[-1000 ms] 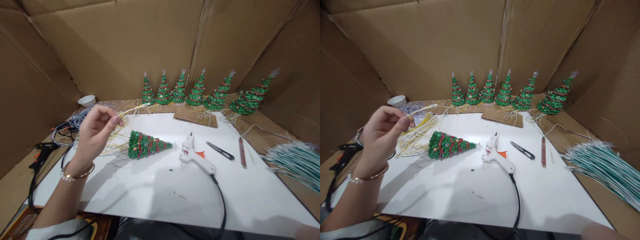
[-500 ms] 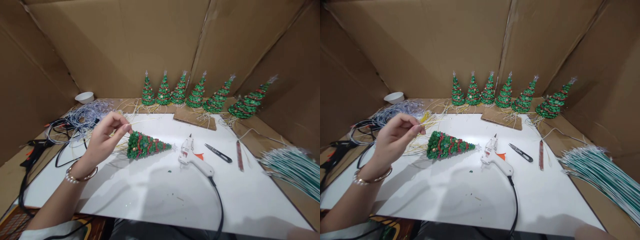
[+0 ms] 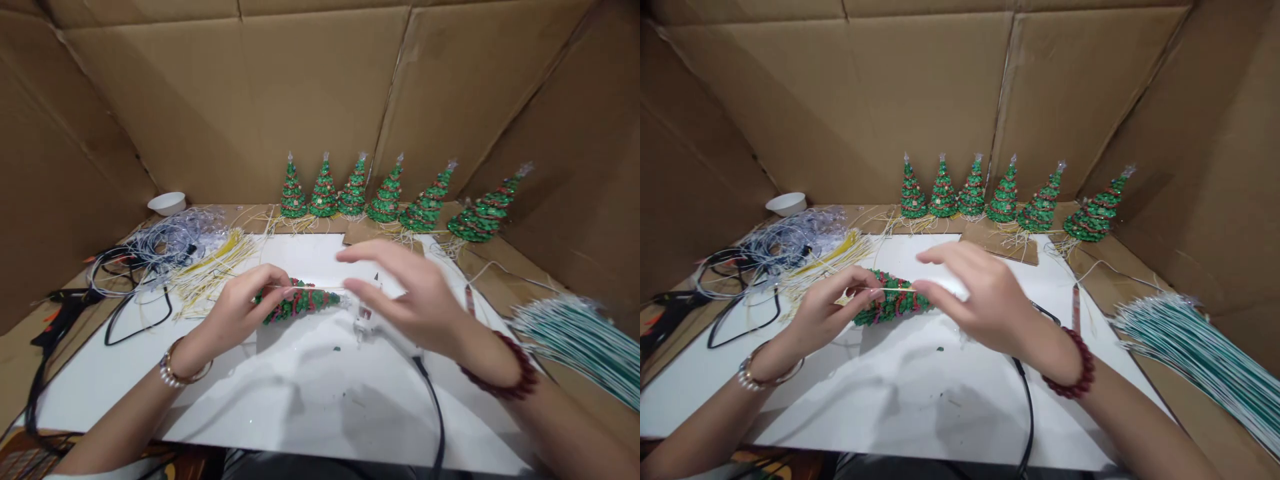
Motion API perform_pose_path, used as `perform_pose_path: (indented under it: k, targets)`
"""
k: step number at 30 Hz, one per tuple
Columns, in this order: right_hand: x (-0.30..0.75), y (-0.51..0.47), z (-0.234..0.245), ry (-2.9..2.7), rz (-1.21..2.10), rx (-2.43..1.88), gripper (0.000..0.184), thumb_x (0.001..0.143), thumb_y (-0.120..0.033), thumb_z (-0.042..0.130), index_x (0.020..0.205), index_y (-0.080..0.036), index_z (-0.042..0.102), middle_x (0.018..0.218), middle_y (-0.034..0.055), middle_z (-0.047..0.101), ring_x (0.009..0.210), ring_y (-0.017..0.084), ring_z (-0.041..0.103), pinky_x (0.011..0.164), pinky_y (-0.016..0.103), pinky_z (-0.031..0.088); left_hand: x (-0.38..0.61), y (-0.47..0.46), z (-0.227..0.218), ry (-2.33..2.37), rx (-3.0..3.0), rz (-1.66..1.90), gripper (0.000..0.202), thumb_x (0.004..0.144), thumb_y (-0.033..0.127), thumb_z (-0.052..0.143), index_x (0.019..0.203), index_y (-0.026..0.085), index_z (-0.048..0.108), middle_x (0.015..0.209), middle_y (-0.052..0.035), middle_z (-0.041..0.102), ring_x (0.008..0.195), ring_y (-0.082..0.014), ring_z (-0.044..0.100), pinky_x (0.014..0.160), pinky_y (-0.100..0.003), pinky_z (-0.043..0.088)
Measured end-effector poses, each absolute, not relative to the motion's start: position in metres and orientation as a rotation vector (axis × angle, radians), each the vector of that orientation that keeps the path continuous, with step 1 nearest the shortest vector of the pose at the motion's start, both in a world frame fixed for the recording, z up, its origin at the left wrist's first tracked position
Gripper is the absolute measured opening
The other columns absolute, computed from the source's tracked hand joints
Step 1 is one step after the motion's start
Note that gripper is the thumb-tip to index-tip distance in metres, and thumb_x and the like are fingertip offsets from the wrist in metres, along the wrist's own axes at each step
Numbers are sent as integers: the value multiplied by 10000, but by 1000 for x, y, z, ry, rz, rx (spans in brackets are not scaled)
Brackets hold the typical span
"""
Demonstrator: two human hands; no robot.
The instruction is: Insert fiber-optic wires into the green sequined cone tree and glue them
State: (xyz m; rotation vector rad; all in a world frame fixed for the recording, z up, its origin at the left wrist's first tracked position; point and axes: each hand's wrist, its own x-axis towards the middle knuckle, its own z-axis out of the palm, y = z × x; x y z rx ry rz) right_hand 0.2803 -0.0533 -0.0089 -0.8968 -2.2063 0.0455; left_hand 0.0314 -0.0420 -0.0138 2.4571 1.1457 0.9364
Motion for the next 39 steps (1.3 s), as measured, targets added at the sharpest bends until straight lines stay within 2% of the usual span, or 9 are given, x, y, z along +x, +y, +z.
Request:
perform_pose_path:
  k: [4, 10, 14, 17, 21, 25, 30, 34, 39]
  targets:
    - [262, -41, -30, -2380, 35, -794, 249, 967, -261, 445, 920, -164, 670, 817, 51, 702, 767, 165, 638, 745, 292, 459, 33, -42, -16, 1107, 2565, 846, 63, 893, 229, 548, 867, 200, 597, 745, 8, 645, 612, -101, 558, 582, -208, 423]
    - [280, -32, -19, -2493, 33, -1140, 250, 930, -189, 482, 757, -147, 658, 702, 62, 670, 704, 176, 614, 677, 288, 407, 9, -35, -4, 1286, 2643, 739, 127, 878, 296, 564, 851, 227, 667, 748, 10, 689, 584, -111, 564, 542, -214, 401]
    - [268, -41, -27, -2431, 137, -1039, 178, 944, -233, 486, 940, -144, 640, 824, 71, 684, 788, 181, 627, 707, 289, 439, 14, -41, -8, 1312, 2568, 788, 130, 855, 310, 592, 825, 236, 696, 676, 30, 693, 486, -96, 529, 493, -212, 389]
    - [248, -50, -44, -2381, 166, -840, 200, 973, -226, 423, 1058, -136, 580, 918, 84, 671, 848, 170, 618, 721, 282, 459, 28, -50, -15, 1275, 2527, 781, 120, 855, 297, 594, 848, 249, 704, 731, 28, 719, 547, -107, 583, 545, -210, 427]
    - [241, -55, -55, -2417, 122, -773, 192, 952, -118, 401, 1032, -137, 574, 899, 88, 635, 836, 173, 589, 728, 296, 454, 28, -51, -21, 1339, 2359, 784, 169, 846, 363, 593, 807, 234, 695, 706, 16, 711, 585, -135, 608, 554, -222, 450]
    - [251, -47, -51, -2391, 143, -926, 181, 924, -90, 412, 941, -126, 589, 845, 78, 616, 757, 166, 557, 678, 286, 421, 5, -41, -26, 1668, 2232, 996, 263, 871, 426, 532, 794, 210, 660, 724, 0, 681, 656, -146, 600, 611, -233, 448]
    - [258, -32, -43, -2196, 347, -1141, 118, 862, -94, 500, 810, -143, 593, 787, 31, 631, 717, 132, 557, 656, 246, 382, -7, -29, -32, 1701, 1881, 800, 395, 801, 563, 554, 707, 188, 635, 589, 6, 600, 516, -136, 509, 494, -237, 411]
    - [262, -27, -41, -2230, 400, -1188, 144, 880, -138, 531, 791, -151, 643, 819, 39, 679, 755, 142, 596, 679, 251, 385, 0, -33, -38, 1480, 1616, 882, 322, 728, 500, 682, 744, 179, 664, 660, -15, 639, 589, -151, 561, 544, -243, 456]
    - [270, -24, -41, -2311, 381, -1200, 159, 884, -154, 552, 828, -162, 700, 871, 51, 707, 815, 163, 630, 711, 265, 409, -7, -51, -60, 1430, 1562, 1044, 228, 740, 386, 715, 878, 206, 687, 834, -38, 688, 750, -177, 613, 660, -260, 495]
